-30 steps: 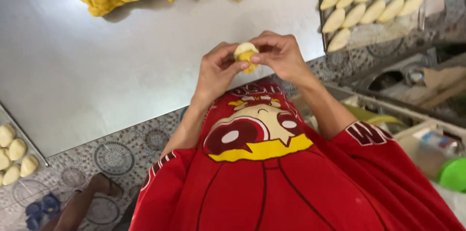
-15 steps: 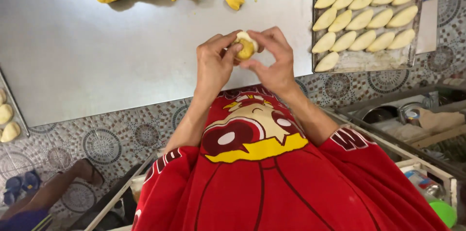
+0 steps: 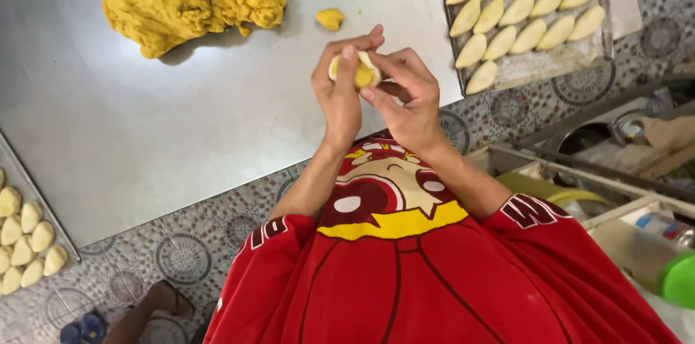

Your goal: Shaping yellow dough into small oval pieces and arranging them neatly on baking trays

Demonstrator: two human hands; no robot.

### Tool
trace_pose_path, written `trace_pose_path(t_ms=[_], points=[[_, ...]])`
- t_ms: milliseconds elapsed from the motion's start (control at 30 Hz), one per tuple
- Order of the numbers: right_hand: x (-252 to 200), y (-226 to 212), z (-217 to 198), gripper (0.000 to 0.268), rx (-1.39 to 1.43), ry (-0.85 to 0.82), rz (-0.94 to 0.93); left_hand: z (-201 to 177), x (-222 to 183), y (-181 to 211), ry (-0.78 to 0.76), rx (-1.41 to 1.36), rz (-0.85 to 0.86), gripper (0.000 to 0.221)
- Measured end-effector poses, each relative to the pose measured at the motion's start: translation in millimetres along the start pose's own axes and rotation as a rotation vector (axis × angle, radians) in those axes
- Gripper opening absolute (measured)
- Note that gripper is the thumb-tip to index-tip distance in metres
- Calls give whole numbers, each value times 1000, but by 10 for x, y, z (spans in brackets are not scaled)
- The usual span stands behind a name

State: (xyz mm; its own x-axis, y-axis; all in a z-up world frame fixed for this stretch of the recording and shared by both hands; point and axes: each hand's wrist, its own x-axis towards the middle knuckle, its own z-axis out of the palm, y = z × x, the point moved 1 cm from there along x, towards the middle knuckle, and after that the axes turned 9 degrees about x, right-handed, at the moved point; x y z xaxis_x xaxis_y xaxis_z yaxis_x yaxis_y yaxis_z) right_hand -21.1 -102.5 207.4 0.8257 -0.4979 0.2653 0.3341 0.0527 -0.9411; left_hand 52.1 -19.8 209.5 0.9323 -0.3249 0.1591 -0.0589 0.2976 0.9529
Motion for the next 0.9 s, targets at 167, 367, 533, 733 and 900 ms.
trace_pose_path(t_ms=[167, 367, 533, 733, 900], points=[[41, 51, -93, 23, 15, 57, 1, -53, 45, -9, -163, 320, 174, 43], [46, 1, -69, 40, -331, -141, -268, 63, -8, -117, -7, 155, -250, 44], [-98, 68, -202, 23, -320, -78, -272, -76, -75, -115, -100, 205, 171, 23], [-105, -340, -601, 38, 34, -175, -79, -56, -146, 72, -713, 176, 281, 91], [-90, -401, -843, 14, -651, -439, -346, 237, -251, -428, -587, 654, 415, 52]])
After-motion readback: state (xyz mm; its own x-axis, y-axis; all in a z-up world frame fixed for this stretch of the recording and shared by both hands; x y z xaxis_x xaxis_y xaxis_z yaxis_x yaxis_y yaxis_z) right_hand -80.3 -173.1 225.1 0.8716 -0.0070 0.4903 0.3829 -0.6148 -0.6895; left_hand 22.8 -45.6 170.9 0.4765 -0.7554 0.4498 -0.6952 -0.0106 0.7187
